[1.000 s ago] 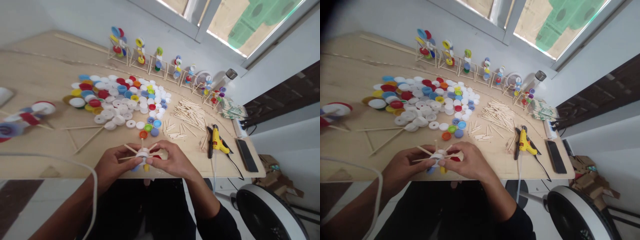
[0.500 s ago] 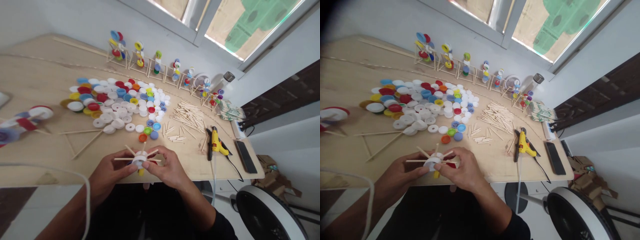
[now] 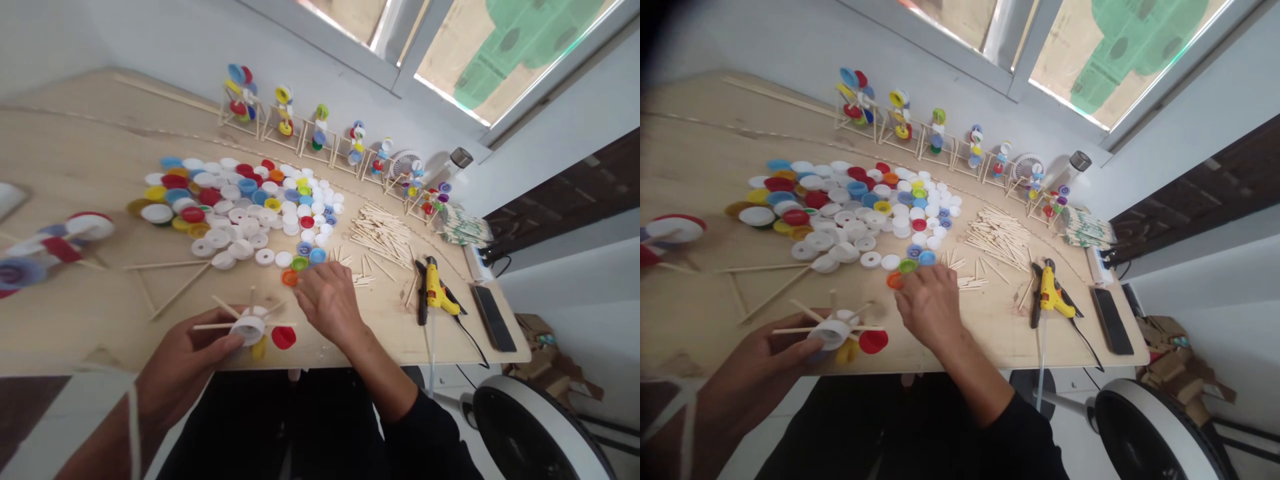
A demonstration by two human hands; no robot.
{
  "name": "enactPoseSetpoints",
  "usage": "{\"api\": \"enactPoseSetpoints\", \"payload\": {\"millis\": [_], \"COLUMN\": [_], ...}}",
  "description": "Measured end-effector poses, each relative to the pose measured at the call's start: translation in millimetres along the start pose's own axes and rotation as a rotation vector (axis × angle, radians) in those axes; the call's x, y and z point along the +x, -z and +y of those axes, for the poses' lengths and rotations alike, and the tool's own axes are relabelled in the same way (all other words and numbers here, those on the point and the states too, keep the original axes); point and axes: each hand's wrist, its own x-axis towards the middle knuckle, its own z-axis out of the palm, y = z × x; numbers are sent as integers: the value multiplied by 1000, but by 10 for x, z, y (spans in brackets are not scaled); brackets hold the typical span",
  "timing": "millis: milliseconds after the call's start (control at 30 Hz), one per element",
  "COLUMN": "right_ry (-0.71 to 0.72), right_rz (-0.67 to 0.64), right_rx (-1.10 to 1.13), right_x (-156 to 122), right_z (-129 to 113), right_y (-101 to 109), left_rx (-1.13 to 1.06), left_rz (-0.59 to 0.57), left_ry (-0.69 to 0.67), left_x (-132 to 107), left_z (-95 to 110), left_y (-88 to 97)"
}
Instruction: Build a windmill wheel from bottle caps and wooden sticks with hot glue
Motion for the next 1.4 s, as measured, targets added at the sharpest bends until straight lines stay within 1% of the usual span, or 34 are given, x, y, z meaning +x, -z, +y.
{"api": "enactPoseSetpoints", "payload": {"millis": [100,200,367,467,567,700,867,967,1033,1133,1200,1267,1333,1400], "right_ry": [75,130,186,195,175,137,77,54,38,-20,-55,-67,-61,-51], "right_rz": [-6,18,60,71,72,100,178,174,161,177,189,171,137,108], "right_rx": [-139,-211,-291,-285,-236,-190,-216,-205,-158,-23,115,279,436,546], "right_x": [111,197,254,235,157,-61,-345,-426,-455,-485,-497,-500,-489,-469], "right_z": [-64,-67,-28,-20,-16,43,185,249,275,284,263,218,159,98], "right_y": [-57,-105,-169,-184,-165,-94,-56,-40,10,155,265,348,384,377], "left_rx": [11,1,-33,-43,-32,-40,-54,-29,-9,20,33,44,58,69], "left_rz": [24,16,-19,-1,26,48,7,-8,-23,-62,-73,-74,-95,-125], "left_ry": [-14,-9,-30,-20,-6,-11,-12,-35,-50,-74,-80,-97,-106,-101], "left_x": [-7,-6,-4,-9,-8,-4,19,55,76,93,98,103,110,116], "left_z": [-3,-7,5,34,55,74,102,106,103,97,90,79,64,47], "left_y": [48,79,56,23,11,-13,-131,-217,-267,-325,-354,-372,-380,-383]}}
